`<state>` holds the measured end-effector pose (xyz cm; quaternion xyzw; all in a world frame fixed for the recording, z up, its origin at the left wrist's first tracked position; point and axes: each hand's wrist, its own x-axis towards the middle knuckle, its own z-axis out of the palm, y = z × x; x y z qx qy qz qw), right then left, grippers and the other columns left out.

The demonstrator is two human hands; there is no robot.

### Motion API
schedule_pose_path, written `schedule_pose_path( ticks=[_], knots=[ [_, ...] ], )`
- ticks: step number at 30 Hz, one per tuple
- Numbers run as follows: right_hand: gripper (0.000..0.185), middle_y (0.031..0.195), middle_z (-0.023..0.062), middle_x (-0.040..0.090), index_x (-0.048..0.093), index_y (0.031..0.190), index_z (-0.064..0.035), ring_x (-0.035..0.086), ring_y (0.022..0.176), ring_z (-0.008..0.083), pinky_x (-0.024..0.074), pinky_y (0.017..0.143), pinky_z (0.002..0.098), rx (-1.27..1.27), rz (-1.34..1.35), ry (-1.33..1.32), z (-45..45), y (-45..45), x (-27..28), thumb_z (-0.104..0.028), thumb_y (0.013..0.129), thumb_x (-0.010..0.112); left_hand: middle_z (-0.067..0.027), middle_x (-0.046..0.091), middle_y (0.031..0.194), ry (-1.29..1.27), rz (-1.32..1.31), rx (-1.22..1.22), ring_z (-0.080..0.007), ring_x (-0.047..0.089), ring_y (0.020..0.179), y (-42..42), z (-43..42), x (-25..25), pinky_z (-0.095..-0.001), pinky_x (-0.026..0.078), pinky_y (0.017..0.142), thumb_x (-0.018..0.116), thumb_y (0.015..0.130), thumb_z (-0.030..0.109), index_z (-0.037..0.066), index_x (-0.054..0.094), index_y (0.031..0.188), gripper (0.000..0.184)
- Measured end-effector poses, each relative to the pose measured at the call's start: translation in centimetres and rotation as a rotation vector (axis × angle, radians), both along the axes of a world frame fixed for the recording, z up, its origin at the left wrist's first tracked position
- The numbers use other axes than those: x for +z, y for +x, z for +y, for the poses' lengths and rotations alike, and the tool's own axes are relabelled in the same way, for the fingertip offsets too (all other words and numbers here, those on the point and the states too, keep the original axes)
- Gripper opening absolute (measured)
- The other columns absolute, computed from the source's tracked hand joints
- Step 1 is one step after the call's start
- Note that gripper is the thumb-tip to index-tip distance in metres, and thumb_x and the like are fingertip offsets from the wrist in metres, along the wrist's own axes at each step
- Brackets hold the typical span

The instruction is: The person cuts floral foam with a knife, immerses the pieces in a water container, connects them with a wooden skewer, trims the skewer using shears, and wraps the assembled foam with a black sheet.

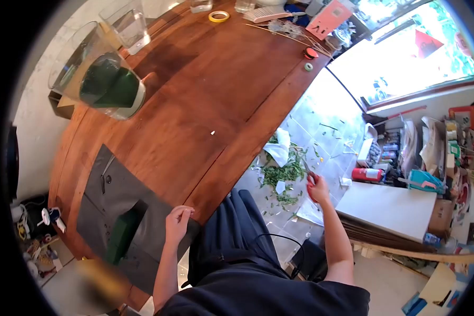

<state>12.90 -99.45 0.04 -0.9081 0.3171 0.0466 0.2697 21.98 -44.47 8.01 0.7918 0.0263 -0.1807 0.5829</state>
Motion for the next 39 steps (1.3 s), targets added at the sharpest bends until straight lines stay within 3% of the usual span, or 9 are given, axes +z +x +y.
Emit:
schedule_pose_path(
  ticks=[3, 10, 19, 29, 31, 32, 35, 37, 39],
  knots=[
    [0.051, 0.09, 0.0188, 0.07, 0.062, 0.105, 0.0013, 0.069, 0.085, 0.0368, 0.0557, 0.073, 0.0439, 0.111, 0.592, -0.461, -0.7, -0.8, 5.3, -0.034, 0.073, 0.078, -0.0102, 0.069, 0.095, 0.104, -0.011, -0.016, -0.0192, 0.068, 0.079, -0.9, 0.2, 2.2, -0.0285, 0.054, 0.073, 0.065, 0.092, 0.014, 0.0, 0.071, 0.097, 0.016],
    [0.061, 0.111, 0.0212, 0.066, 0.052, 0.124, 0.001, 0.062, 0.106, 0.0405, 0.0495, 0.089, 0.0458, 0.459, -0.203, 0.042, 14.8, 14.4, 5.4, -0.019, 0.072, 0.078, -0.0102, 0.068, 0.095, 0.03, -0.133, 0.309, -0.0161, 0.066, 0.083, -6.1, 4.0, 4.4, -0.0296, 0.055, 0.075, 0.069, 0.087, 0.004, 0.001, 0.066, 0.086, 0.005],
    [0.065, 0.131, 0.0227, 0.052, 0.049, 0.13, 0.0001, 0.049, 0.123, 0.0414, 0.0436, 0.101, 0.0465, 1.123, 0.165, -0.357, 28.6, 23.7, 6.8, -0.015, 0.074, 0.08, -0.008, 0.068, 0.093, 0.561, -0.261, 1.0, -0.0187, 0.066, 0.086, -11.9, 29.4, 7.7, -0.0304, 0.053, 0.078, 0.064, 0.09, 0.005, 0.001, 0.065, 0.104, 0.015],
    [0.071, 0.154, 0.0185, 0.036, 0.044, 0.142, -0.0053, 0.034, 0.14, 0.0392, 0.0342, 0.114, 0.0438, 1.507, -0.339, 0.194, 67.3, 38.4, 2.9, -0.019, 0.079, 0.074, -0.0186, 0.051, 0.139, 0.958, -0.076, 0.491, -0.0344, 0.046, 0.131, 2.7, 56.1, -7.6, -0.0497, 0.038, 0.108, 0.082, 0.071, 0.024, 0.01, 0.042, 0.141, 0.082],
    [0.083, 0.161, 0.0099, 0.025, 0.043, 0.146, -0.0151, 0.019, 0.149, 0.0339, 0.0283, 0.114, 0.0623, 1.392, -0.023, -0.055, 73.5, 39.4, 4.0, -0.024, 0.073, 0.082, -0.0175, 0.048, 0.142, 1.038, 0.027, 0.35, -0.0337, 0.045, 0.132, 5.5, 57.3, -6.8, -0.0524, 0.036, 0.107, 0.085, 0.067, 0.03, 0.012, 0.042, 0.141, 0.087],
    [0.089, 0.16, 0.0084, 0.027, 0.042, 0.147, -0.015, 0.02, 0.149, 0.0319, 0.0257, 0.11, 0.0704, 1.415, -0.036, -0.045, 75.0, 40.8, 2.0, -0.027, 0.07, 0.085, -0.0166, 0.046, 0.144, 1.066, 0.098, 0.263, -0.0334, 0.045, 0.131, 6.4, 57.4, -5.6, -0.053, 0.036, 0.106, 0.086, 0.066, 0.032, 0.012, 0.042, 0.141, 0.089],
    [0.08, 0.139, 0.0107, 0.054, 0.051, 0.134, -0.0122, 0.046, 0.132, 0.0315, 0.0363, 0.105, 0.0514, 1.438, -0.009, -0.273, 77.6, 41.7, 1.6, -0.028, 0.065, 0.088, -0.0151, 0.058, 0.132, 1.047, 0.138, 0.123, -0.0326, 0.051, 0.124, 7.0, 58.0, -5.8, -0.0501, 0.035, 0.105, 0.085, 0.067, 0.032, 0.014, 0.056, 0.13, 0.071],
    [0.046, 0.099, 0.0135, 0.07, 0.063, 0.109, -0.007, 0.062, 0.104, 0.0326, 0.0416, 0.094, 0.0444, 1.537, 0.001, -0.095, 77.0, 42.0, 1.5, -0.018, 0.069, 0.084, -0.0154, 0.065, 0.121, 1.018, 0.108, 0.054, -0.033, 0.054, 0.12, 7.0, 58.4, -5.8, -0.0499, 0.033, 0.107, 0.083, 0.069, 0.031, 0.012, 0.065, 0.12, 0.057],
    [0.028, 0.099, 0.0156, 0.069, 0.065, 0.091, -0.0019, 0.064, 0.096, 0.0331, 0.0463, 0.084, 0.0434, 1.623, -0.115, -0.008, 75.9, 42.1, 0.8, -0.014, 0.071, 0.08, -0.017, 0.069, 0.104, 0.942, -0.085, 0.094, -0.0353, 0.061, 0.107, 5.5, 58.1, -5.6, -0.0447, 0.043, 0.097, 0.08, 0.073, 0.025, 0.007, 0.07, 0.105, 0.038]
  ],
)
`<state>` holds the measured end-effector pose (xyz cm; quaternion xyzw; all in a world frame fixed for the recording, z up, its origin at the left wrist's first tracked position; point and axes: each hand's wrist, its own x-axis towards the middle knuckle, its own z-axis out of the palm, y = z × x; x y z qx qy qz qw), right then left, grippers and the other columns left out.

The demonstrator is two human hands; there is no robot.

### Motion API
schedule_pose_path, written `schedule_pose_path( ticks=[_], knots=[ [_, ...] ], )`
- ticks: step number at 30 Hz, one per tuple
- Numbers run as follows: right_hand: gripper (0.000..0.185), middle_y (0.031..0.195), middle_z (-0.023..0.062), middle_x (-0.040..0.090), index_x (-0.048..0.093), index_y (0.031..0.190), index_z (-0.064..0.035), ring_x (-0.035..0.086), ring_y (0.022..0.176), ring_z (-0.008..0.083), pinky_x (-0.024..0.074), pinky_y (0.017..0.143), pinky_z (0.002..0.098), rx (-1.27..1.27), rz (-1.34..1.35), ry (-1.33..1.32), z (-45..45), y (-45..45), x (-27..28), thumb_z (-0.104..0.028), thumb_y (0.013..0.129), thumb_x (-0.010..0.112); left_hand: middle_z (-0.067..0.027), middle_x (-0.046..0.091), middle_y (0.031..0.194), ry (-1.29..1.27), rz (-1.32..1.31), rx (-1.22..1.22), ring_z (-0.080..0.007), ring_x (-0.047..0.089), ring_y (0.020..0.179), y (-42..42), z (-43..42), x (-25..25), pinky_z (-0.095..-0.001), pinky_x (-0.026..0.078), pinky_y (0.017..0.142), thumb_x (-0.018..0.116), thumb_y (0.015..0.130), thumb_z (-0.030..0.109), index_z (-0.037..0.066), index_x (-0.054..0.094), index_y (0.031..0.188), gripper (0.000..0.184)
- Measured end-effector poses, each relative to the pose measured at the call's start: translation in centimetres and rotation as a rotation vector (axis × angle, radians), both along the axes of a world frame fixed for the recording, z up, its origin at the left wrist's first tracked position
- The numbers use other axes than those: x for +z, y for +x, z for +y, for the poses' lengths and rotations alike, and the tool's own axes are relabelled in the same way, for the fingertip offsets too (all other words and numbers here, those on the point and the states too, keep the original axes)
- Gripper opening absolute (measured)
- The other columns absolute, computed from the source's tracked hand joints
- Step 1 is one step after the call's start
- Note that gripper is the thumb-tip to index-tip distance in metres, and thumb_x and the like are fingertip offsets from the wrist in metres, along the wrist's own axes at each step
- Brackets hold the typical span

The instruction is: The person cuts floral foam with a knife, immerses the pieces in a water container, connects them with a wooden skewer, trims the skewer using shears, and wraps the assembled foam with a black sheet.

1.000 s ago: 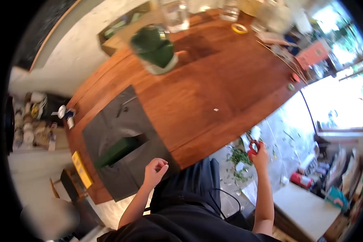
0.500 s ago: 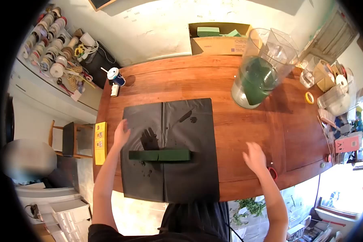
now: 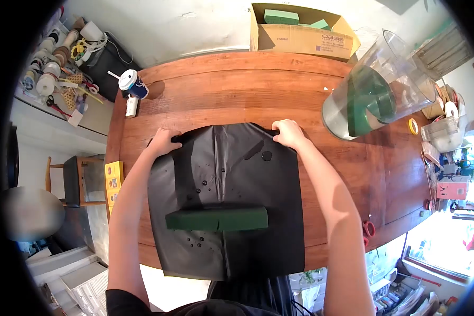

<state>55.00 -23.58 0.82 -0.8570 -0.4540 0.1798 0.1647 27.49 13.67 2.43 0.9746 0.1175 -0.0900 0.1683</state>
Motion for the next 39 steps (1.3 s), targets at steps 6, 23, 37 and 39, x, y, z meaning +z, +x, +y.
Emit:
schedule_pose_path(
  ticks=[6, 23, 37, 39],
  knots=[
    [0.026, 0.089, 0.0181, 0.069, 0.067, 0.098, 0.0012, 0.067, 0.085, 0.031, 0.0516, 0.076, 0.0383, -0.086, 0.231, 0.181, -3.7, -3.4, 8.2, -0.01, 0.076, 0.075, -0.0177, 0.066, 0.091, -0.167, -0.135, -0.09, -0.0367, 0.064, 0.089, -3.5, -1.1, 6.1, -0.0416, 0.051, 0.079, 0.079, 0.071, 0.017, 0.0, 0.065, 0.092, 0.03],
    [0.052, 0.114, 0.0091, 0.064, 0.055, 0.125, -0.0019, 0.061, 0.104, 0.0172, 0.0509, 0.091, 0.0318, -0.719, 0.421, 0.615, -18.7, -14.9, 10.2, -0.016, 0.082, 0.079, -0.0224, 0.06, 0.071, -0.212, -0.046, -0.198, -0.0404, 0.06, 0.076, -7.0, -8.4, 17.8, -0.0446, 0.048, 0.069, 0.075, 0.076, 0.02, -0.003, 0.064, 0.08, 0.025],
    [0.083, 0.118, 0.0184, 0.055, 0.043, 0.132, -0.0016, 0.05, 0.116, 0.0388, 0.0454, 0.095, 0.0452, -1.104, -0.018, -0.029, -27.1, -39.8, 0.6, -0.025, 0.067, 0.088, -0.027, 0.065, 0.082, -0.186, -0.058, -0.237, -0.0428, 0.063, 0.083, -11.0, -14.3, 21.0, -0.0463, 0.051, 0.076, 0.07, 0.078, 0.015, -0.004, 0.068, 0.093, 0.024],
    [0.081, 0.129, 0.0181, 0.05, 0.042, 0.134, -0.0021, 0.044, 0.126, 0.0421, 0.0437, 0.1, 0.0481, -1.18, 0.202, -0.016, -25.5, -39.8, 3.0, -0.024, 0.069, 0.087, -0.0275, 0.066, 0.089, -0.144, -0.058, -0.254, -0.042, 0.064, 0.086, -11.0, -14.8, 20.8, -0.0451, 0.051, 0.078, 0.07, 0.078, 0.017, -0.003, 0.068, 0.101, 0.03]
  ],
)
